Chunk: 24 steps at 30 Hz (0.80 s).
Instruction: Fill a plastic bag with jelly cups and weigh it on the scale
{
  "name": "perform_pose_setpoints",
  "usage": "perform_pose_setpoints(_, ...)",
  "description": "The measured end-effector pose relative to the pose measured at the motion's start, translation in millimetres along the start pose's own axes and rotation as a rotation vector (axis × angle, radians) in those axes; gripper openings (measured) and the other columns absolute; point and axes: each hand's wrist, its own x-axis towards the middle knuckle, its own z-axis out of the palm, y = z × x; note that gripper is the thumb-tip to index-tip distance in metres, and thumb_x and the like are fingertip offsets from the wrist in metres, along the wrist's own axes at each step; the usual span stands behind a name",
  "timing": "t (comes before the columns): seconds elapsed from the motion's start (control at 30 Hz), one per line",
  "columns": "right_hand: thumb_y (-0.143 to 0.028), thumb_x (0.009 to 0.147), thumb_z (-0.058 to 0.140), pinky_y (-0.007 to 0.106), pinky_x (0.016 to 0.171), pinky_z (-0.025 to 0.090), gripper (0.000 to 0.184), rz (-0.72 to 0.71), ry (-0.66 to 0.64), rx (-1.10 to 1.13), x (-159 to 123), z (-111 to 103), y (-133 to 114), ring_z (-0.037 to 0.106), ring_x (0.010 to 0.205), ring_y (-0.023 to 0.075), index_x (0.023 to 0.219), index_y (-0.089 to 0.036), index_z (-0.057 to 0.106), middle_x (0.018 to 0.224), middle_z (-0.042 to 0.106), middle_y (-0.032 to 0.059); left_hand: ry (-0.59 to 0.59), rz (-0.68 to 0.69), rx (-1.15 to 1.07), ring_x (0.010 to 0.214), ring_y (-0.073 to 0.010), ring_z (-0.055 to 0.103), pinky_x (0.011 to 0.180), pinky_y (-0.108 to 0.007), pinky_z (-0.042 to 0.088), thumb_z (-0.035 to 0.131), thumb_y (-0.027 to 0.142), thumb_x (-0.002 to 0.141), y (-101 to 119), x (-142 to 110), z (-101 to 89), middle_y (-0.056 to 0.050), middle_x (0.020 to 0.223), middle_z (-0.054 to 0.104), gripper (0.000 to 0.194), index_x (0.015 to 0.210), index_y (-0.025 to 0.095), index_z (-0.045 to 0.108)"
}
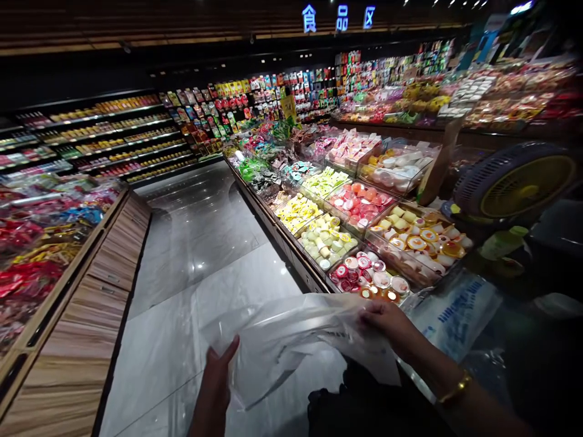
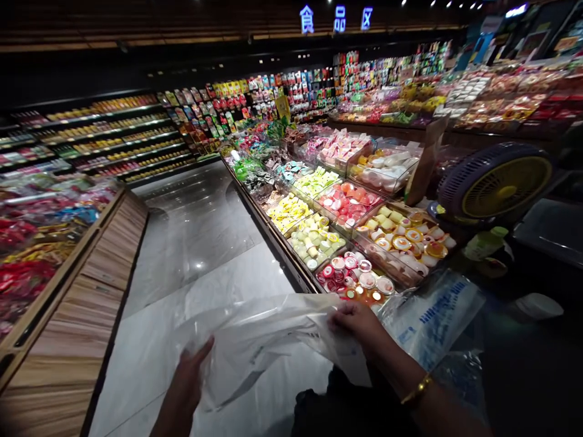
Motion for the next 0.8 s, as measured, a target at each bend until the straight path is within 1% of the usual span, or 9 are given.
perform_pose_setpoints(0.07,-0.046,0.058,0.091,0.031,0.059,0.052,0.038,-0.011,0.048,-0.017,5.7,13.2,-5.6,0.065,0.057,0.0173,0.062,-0.02,0.065,0.062,0.072,0.0015,0.3,0.374,0.212,0.138,-0.0339,0.045,0.116,-0.051,0.034,0.085,0.032,0.067,6.9,-8.6,2.0,-0.013,0.139,0.054,0.078,0.135,0.022,0.047)
perform_pose_setpoints(0.1,-0.046,0.058,0.091,0.032,0.06,0.053,0.038,-0.009,0.075,-0.023,9.0,21.6,-7.2,0.066,0.058,0.0188,0.062,-0.021,0.063,0.063,0.072,0.0017,0.36,0.517,0.292,0.138,-0.0332,0.044,0.117,-0.051,0.032,0.084,0.036,0.069,7.5,-16.1,7.2,-0.014,0.142,0.05,0.077,0.135,0.022,0.047)
perform_pose_setpoints(0.17,-0.049,0.061,0.089,0.037,0.063,0.055,0.036,-0.026,0.092,-0.044,16.7,41.9,-8.0,0.068,0.062,0.0224,0.063,-0.022,0.064,0.066,0.073,0.0035,0.221,0.618,0.291,0.124,-0.0292,0.055,0.11,-0.048,0.042,0.077,0.041,0.076,2.8,-34.8,27.9,-0.012,0.133,0.054,0.059,0.126,0.024,0.051)
perform_pose_setpoints(0.27,-0.052,0.07,0.082,0.038,0.07,0.056,0.034,-0.034,-0.057,-0.026,31.8,75.7,-6.2,0.069,0.07,0.0236,0.074,-0.021,0.072,0.074,0.075,0.0058,-0.487,0.322,0.209,0.112,-0.0271,0.063,0.091,-0.041,0.056,0.072,0.043,0.081,-12.6,-55.2,77.2,-0.013,0.124,0.06,0.041,0.112,0.021,0.057)
perform_pose_setpoints(0.33,-0.052,0.074,0.079,0.035,0.073,0.056,0.034,0.017,-0.211,0.026,45.6,94.8,-5.3,0.07,0.076,0.022,0.087,-0.02,0.076,0.083,0.076,0.0062,-0.655,0.231,0.122,0.117,-0.0264,0.061,0.092,-0.039,0.055,0.076,0.038,0.077,-21.4,-53.4,108.4,-0.013,0.133,0.057,0.051,0.12,0.022,0.053)
perform_pose_setpoints(0.43,-0.05,0.07,0.082,0.034,0.073,0.055,0.039,0.084,-0.296,0.055,73.4,113.8,-5.9,0.07,0.078,0.0218,0.093,-0.018,0.077,0.086,0.077,0.0073,-0.605,0.268,0.134,0.109,-0.0235,0.064,0.092,-0.039,0.054,0.079,0.031,0.075,-23.0,-31.7,135.3,-0.011,0.123,0.062,0.053,0.118,0.022,0.049)
perform_pose_setpoints(0.6,-0.045,0.058,0.09,0.032,0.066,0.053,0.036,0.058,-0.187,0.057,124.3,134.5,-9.5,0.068,0.068,0.0201,0.075,-0.017,0.075,0.074,0.076,0.0062,-0.486,0.442,0.555,0.106,-0.0253,0.061,0.092,-0.042,0.05,0.089,0.028,0.063,0.1,16.0,150.9,-0.01,0.121,0.06,0.074,0.121,0.022,0.044)
perform_pose_setpoints(0.7,-0.047,0.057,0.091,0.029,0.061,0.05,0.036,0.048,-0.113,0.087,146.3,146.3,-15.2,0.065,0.064,0.0183,0.066,-0.018,0.07,0.069,0.074,0.0045,-0.498,0.596,0.757,0.107,-0.026,0.06,0.093,-0.043,0.049,0.079,0.019,0.072,14.7,45.4,161.7,-0.009,0.117,0.06,0.061,0.122,0.022,0.045)
perform_pose_setpoints(0.8,-0.055,0.068,0.082,0.029,0.059,0.049,0.039,0.038,-0.146,0.157,161.9,153.4,-22.5,0.062,0.059,0.0162,0.071,-0.017,0.072,0.066,0.071,0.003,-0.576,0.718,0.864,0.11,-0.0263,0.059,0.096,-0.044,0.048,0.065,0.013,0.08,26.1,72.8,169.9,-0.01,0.115,0.063,0.044,0.121,0.022,0.051)
